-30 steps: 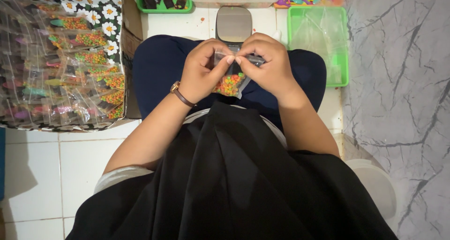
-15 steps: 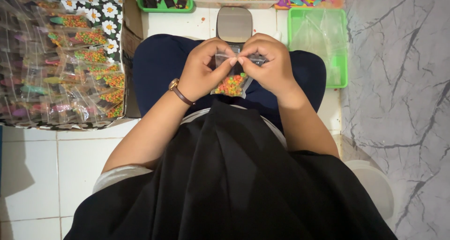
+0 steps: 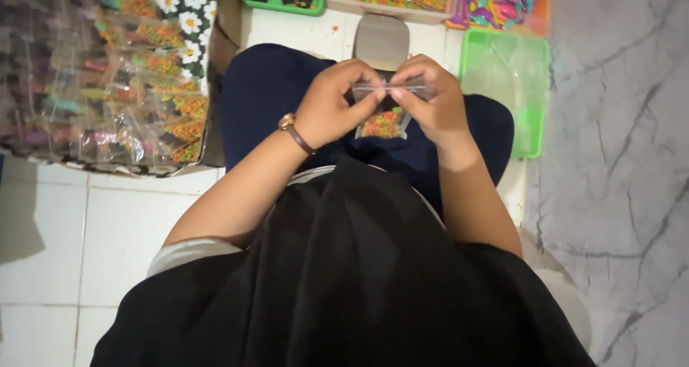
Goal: Manually packaging small colorful food items into plastic bags, weighing each bag on a digital scale, and sealing them.
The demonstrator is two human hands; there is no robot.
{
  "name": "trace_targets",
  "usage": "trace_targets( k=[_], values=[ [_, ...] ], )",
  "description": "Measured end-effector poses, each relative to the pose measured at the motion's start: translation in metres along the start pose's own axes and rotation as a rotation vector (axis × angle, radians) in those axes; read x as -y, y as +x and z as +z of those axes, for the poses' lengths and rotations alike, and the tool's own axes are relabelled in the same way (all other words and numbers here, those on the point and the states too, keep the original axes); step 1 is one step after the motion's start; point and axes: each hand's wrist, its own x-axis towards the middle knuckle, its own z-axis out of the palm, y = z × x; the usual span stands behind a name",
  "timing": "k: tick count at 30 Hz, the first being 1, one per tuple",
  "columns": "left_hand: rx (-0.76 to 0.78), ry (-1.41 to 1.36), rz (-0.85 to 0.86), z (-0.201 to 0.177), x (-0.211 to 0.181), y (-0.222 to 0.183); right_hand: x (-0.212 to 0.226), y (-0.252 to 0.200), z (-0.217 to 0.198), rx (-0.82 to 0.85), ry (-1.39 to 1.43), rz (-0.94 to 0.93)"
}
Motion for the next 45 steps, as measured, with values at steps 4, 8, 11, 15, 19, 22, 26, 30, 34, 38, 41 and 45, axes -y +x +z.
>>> trace_targets(
  k=[4,8,11,15,19,22,26,30,34,38,41,45],
  values=[
    [-0.118,0.020,-0.004,-0.005,0.009,-0.001,-0.020,-0.001,0.015,0.123,0.122,0.078],
    [-0.064,0.057,-0.098,-0.020,0.011,-0.001,-0.040,0.002,0.030,0.156,-0.117,0.228],
    [-0.066,0.101,-0.137,-0.038,0.019,-0.003,-0.031,0.012,0.042,0.199,-0.081,0.236],
    [-0.241,0.206,-0.113,-0.083,0.037,-0.006,-0.072,0.022,0.022,0.226,-0.101,0.198],
    [-0.537,0.374,-0.142,-0.158,0.061,-0.015,-0.098,0.030,-0.029,0.183,-0.130,0.265],
    [-0.703,0.589,-0.175,-0.216,0.110,-0.036,-0.123,0.027,-0.073,0.103,-0.177,0.263],
    [-0.811,0.730,-0.279,-0.272,0.182,-0.078,-0.143,0.006,-0.123,-0.070,-0.434,0.416],
    [-0.765,0.814,-0.597,-0.300,0.242,-0.118,-0.167,-0.031,-0.171,-0.178,-0.492,0.747],
    [-0.788,0.755,-0.558,-0.310,0.291,-0.145,-0.196,-0.065,-0.212,-0.326,-0.388,0.948],
    [-0.458,1.158,-0.853,-0.304,0.296,-0.146,-0.223,-0.073,-0.245,-0.572,-0.134,0.996],
    [0.021,1.393,-0.806,-0.281,0.303,-0.141,-0.237,-0.069,-0.251,-0.585,-0.120,1.070],
    [0.617,1.256,-0.915,-0.257,0.305,-0.140,-0.233,-0.059,-0.242,-0.535,-0.143,1.142]
  ],
)
